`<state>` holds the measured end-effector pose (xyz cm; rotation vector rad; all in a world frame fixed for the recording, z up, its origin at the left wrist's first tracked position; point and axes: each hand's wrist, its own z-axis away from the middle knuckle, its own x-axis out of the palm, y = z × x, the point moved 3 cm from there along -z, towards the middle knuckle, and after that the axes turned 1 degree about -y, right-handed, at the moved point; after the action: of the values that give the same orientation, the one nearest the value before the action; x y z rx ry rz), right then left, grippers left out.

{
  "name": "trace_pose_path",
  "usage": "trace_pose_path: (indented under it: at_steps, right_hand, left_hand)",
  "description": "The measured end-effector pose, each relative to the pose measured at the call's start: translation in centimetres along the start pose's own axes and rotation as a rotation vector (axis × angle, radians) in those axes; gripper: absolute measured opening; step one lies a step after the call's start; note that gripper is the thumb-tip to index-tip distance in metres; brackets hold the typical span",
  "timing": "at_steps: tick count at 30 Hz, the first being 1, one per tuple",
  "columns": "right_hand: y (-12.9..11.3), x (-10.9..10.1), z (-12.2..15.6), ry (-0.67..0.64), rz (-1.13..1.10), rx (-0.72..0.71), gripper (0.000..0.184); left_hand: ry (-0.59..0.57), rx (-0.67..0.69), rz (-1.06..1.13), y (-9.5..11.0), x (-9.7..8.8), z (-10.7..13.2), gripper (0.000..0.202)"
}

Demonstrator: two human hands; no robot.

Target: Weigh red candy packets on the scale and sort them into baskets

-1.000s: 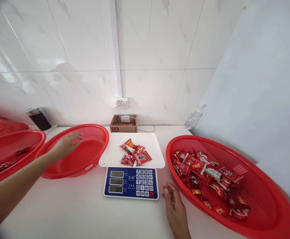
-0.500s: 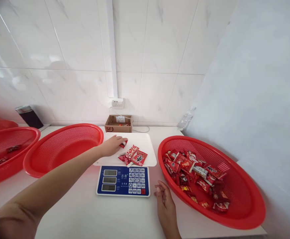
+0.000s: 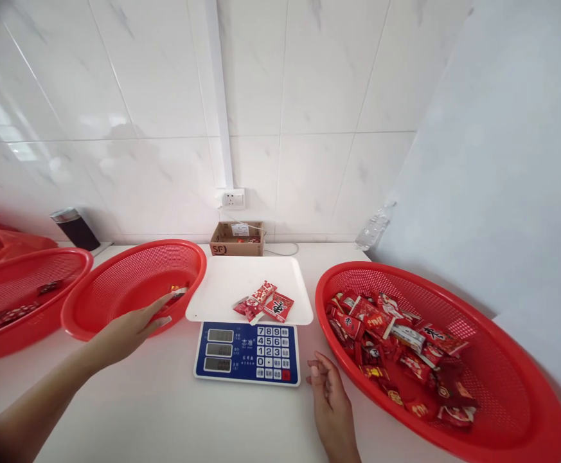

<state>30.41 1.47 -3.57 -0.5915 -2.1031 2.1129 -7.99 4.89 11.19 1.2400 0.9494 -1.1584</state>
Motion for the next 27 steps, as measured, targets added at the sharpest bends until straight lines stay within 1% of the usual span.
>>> trace_pose_path:
  at_steps: [2, 4, 6, 7, 9, 11, 14, 16, 17, 19, 21, 23, 25, 27]
  right_hand:
    - [0.0, 0.0, 0.0, -0.010, 0.013, 0.008, 0.050]
    - [0.1, 0.1, 0.0, -0.020, 0.020, 0.013, 0.051]
    - [0.0, 0.1, 0.0, -0.022, 0.019, 0.016, 0.052]
    - [0.0, 0.1, 0.0, -0.021, 0.018, 0.021, 0.052]
    - [-0.2, 0.1, 0.1, -0.017, 0.015, 0.025, 0.053]
    - [-0.3, 0.1, 0.1, -0.007, 0.013, 0.020, 0.054]
    - [-0.6, 0.1, 0.1, 0.006, 0.024, 0.004, 0.055]
    - [-0.7, 0.1, 0.1, 0.013, 0.030, 0.003, 0.055]
    - [-0.8, 0.1, 0.1, 0.015, 0.027, 0.002, 0.054]
    - [-0.9, 0.1, 0.2, 0.013, 0.011, -0.001, 0.054]
    - [-1.0, 0.0, 0.3, 0.012, -0.007, -0.004, 0.054]
    - [-0.9, 0.0, 0.3, 0.018, -0.019, -0.001, 0.053]
    - [-0.8, 0.0, 0.3, 0.021, -0.025, 0.001, 0.051]
    - [-0.7, 0.1, 0.2, 0.016, -0.023, 0.000, 0.050]
  left_hand:
    - [0.027, -0.058, -0.053, -1.1, 0.2, 0.1, 0.053]
    - [0.061, -0.091, -0.083, -1.7, 0.1, -0.3, 0.053]
    - [0.113, -0.082, -0.060, -1.5, 0.0, -0.8, 0.053]
    - [0.152, -0.053, -0.036, -1.0, -0.1, -0.9, 0.053]
    - [0.244, 0.056, 0.025, 1.1, 0.0, -1.1, 0.051]
    - [0.283, 0.207, 0.095, 4.1, 0.5, -1.2, 0.048]
    - [0.208, 0.434, 0.195, 9.4, 1.7, -1.6, 0.045]
    - [0.163, 0.543, 0.229, 12.3, 2.4, -2.3, 0.044]
    - [0.145, 0.581, 0.239, 13.4, 2.6, -2.8, 0.043]
    - [0.110, 0.639, 0.250, 15.0, 2.8, -3.7, 0.040]
    - [0.078, 0.683, 0.251, 15.7, 2.8, -4.6, 0.032]
    - [0.076, 0.683, 0.244, 15.9, 2.7, -5.2, 0.028]
    - [0.121, 0.636, 0.225, 15.4, 2.7, -5.7, 0.031]
    - [0.214, 0.545, 0.205, 14.2, 2.7, -6.0, 0.032]
